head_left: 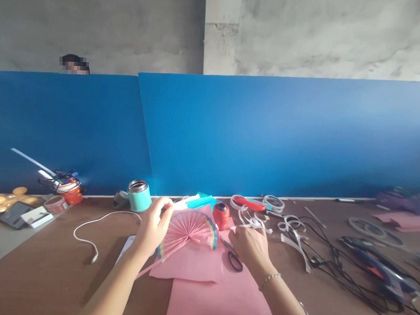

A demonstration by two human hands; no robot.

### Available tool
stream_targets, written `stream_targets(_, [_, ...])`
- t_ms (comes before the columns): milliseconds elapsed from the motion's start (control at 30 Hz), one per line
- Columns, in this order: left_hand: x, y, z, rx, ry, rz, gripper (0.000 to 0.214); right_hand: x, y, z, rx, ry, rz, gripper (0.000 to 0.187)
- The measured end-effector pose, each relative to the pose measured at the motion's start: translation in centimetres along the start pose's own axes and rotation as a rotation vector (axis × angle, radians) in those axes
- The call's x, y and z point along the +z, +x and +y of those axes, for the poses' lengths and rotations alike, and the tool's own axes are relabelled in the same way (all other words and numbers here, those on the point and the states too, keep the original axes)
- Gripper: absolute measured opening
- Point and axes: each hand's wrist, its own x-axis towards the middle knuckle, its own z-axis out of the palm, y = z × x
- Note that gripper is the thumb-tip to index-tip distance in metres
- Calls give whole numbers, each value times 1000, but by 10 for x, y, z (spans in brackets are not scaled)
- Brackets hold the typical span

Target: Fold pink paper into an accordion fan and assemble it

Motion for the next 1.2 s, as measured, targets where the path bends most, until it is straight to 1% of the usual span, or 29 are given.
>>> stream_targets(33, [3, -4, 1, -3, -16, -70, 17, 1, -1, -1, -1, -10, 19, 24])
stream_targets(67, [6, -9, 3, -5, -30, -143, 18, 3, -3, -3, -20, 35, 43, 19])
stream_targets(100, [9, -14, 6, -14, -40, -212, 18, 3, -5, -7, -63, 131, 66, 15])
stream_targets(133, [12, -19, 8, -27, -50, -273, 19, 4, -8, -12, -127, 265, 60, 15])
stream_targets(200, [19, -29, 15, -42, -95, -369, 18, 6, -14, -23, -255, 555, -46, 25])
stream_targets(233, [22, -34, 17, -43, -118, -403, 18, 6, -17, -28, -289, 659, -102, 28])
stream_targets(267, [25, -38, 19, -42, -146, -434, 17, 8, -21, -33, -292, 729, -137, 26])
stream_targets(333, [31, -45, 22, -41, -180, -467, 15, 10, -26, -40, -260, 786, -168, 15])
stream_targets(367, [33, -47, 23, -44, -188, -473, 14, 12, -28, -43, -242, 792, -171, 9])
stream_targets(400, [35, -49, 23, -48, -190, -474, 14, 13, -30, -44, -232, 790, -171, 7])
stream_targets(500, [39, -52, 20, -55, -181, -471, 16, 17, -30, -45, -236, 749, -174, 11])
stream_targets(567, [40, -53, 14, -72, -150, -453, 15, 18, -28, -44, -239, 683, -173, 13])
stream_targets(600, [40, -53, 10, -90, -105, -420, 16, 19, -27, -43, -236, 642, -168, 14])
stream_targets(667, [39, -54, -3, -149, 49, -319, 31, 23, -25, -40, -222, 564, -156, 16])
stream_targets(700, [38, -55, -10, -186, 153, -285, 34, 25, -24, -38, -212, 536, -152, 16])
stream_targets(733, [37, -56, -17, -232, 244, -289, 31, 27, -23, -36, -202, 517, -151, 17])
stream_targets(800, [36, -57, -29, -309, 380, -439, 18, 32, -22, -32, -182, 509, -158, 17])
stream_targets(867, [36, -58, -35, -346, 456, -552, 18, 36, -21, -30, -171, 514, -168, 17])
stream_targets(900, [37, -59, -37, -348, 473, -580, 20, 37, -21, -29, -171, 514, -174, 18])
stream_targets(967, [37, -59, -37, -342, 477, -593, 22, 39, -21, -28, -175, 510, -183, 18])
stream_targets(1133, [35, -58, -37, -411, 482, -606, 15, 38, -24, -31, -199, 513, -213, 19])
stream_targets(1200, [34, -59, -37, -387, 497, -591, 13, 37, -25, -33, -212, 512, -223, 17])
